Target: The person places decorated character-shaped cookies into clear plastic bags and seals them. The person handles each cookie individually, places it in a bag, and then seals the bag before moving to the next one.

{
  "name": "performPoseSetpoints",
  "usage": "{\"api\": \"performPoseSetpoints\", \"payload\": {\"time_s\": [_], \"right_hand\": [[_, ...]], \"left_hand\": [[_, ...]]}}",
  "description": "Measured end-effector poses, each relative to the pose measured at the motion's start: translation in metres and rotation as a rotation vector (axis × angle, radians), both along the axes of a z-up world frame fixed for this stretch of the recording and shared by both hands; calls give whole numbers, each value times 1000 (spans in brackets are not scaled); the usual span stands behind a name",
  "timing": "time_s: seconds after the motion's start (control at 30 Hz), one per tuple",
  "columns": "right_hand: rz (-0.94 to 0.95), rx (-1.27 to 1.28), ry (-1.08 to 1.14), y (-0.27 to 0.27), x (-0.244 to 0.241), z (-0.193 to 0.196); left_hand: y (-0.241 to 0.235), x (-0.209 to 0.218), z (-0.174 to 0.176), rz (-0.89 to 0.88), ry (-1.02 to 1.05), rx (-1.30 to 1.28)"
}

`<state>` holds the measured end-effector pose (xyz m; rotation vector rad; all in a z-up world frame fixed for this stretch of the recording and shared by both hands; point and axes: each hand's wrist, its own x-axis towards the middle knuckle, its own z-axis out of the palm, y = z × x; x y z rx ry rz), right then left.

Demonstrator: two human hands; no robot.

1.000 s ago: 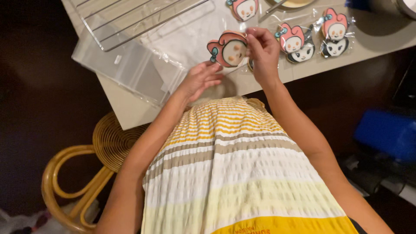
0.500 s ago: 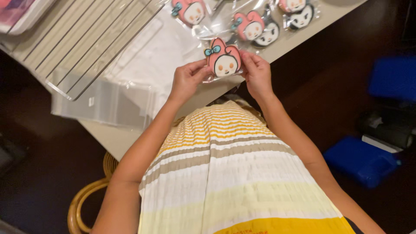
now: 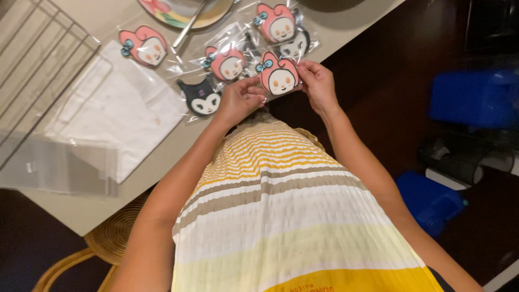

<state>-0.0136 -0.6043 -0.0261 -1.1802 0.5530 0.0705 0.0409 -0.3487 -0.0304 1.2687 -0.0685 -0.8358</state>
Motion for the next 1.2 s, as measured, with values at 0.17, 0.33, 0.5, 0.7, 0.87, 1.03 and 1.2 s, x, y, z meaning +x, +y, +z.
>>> {"api": "performPoseSetpoints", "payload": {"time_s": [0.17,0.33,0.5,0.7,0.87,1.03,1.2], "right_hand": [[8,-88,36,-72,13,-12],[-66,-160,107,-140,43,-34],[-77,-190,123,-186,66,-56],[-85,-260,92,-204,82,-79],[-23,-883,25,-206,86,-90],[53,-1423,-107,-194,87,-66],[79,-1558,-353,-126,78,5]], "left_hand": [[-72,8,-17,-2,-48,54],[-151,20,-28,43,-255,251],[-190,26,-36,79,-328,294],[-189,30,-31,0,-436,340],[-166,37,4,6,-339,275],[-111,47,33,126,-268,335],[-14,59,21,619,-451,464]]}}
